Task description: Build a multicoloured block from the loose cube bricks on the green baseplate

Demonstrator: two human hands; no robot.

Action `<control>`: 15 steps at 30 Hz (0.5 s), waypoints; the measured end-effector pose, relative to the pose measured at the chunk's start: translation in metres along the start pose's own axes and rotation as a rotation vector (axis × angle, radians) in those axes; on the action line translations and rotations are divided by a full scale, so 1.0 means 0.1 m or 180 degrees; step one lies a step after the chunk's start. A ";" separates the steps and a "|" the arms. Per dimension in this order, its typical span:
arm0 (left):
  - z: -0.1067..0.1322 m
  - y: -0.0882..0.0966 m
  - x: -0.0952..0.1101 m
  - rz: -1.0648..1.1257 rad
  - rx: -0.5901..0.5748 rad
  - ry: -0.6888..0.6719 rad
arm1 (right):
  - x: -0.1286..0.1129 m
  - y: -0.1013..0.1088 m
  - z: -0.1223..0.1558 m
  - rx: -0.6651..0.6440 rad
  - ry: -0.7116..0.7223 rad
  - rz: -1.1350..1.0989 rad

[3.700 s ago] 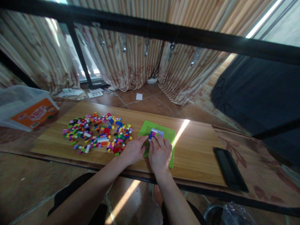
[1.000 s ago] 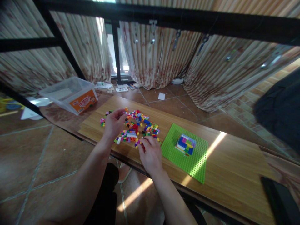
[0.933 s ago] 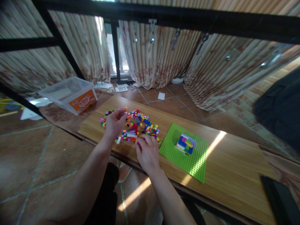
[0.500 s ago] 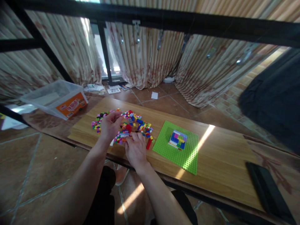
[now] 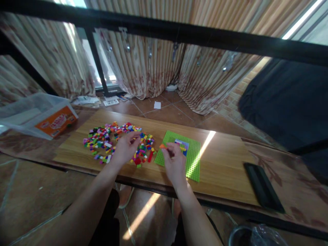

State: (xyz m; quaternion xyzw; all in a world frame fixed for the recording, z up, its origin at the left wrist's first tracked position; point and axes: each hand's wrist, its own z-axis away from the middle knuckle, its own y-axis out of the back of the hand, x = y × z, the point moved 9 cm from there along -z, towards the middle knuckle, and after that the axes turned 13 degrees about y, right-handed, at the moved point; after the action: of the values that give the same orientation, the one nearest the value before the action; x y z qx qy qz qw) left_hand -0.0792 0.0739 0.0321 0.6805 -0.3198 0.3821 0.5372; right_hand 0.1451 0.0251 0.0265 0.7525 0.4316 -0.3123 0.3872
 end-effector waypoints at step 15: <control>0.51 -1.09 0.53 -0.0590 -0.1146 -0.0709 | 0.62 0.72 -0.06 0.0202 -0.0705 0.0288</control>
State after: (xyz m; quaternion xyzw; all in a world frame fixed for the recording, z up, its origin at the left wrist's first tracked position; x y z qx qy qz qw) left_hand 0.0487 0.0467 0.0177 0.6382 -0.3762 0.1905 0.6441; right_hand 0.2365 0.0324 0.0026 0.7440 0.3417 -0.3893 0.4221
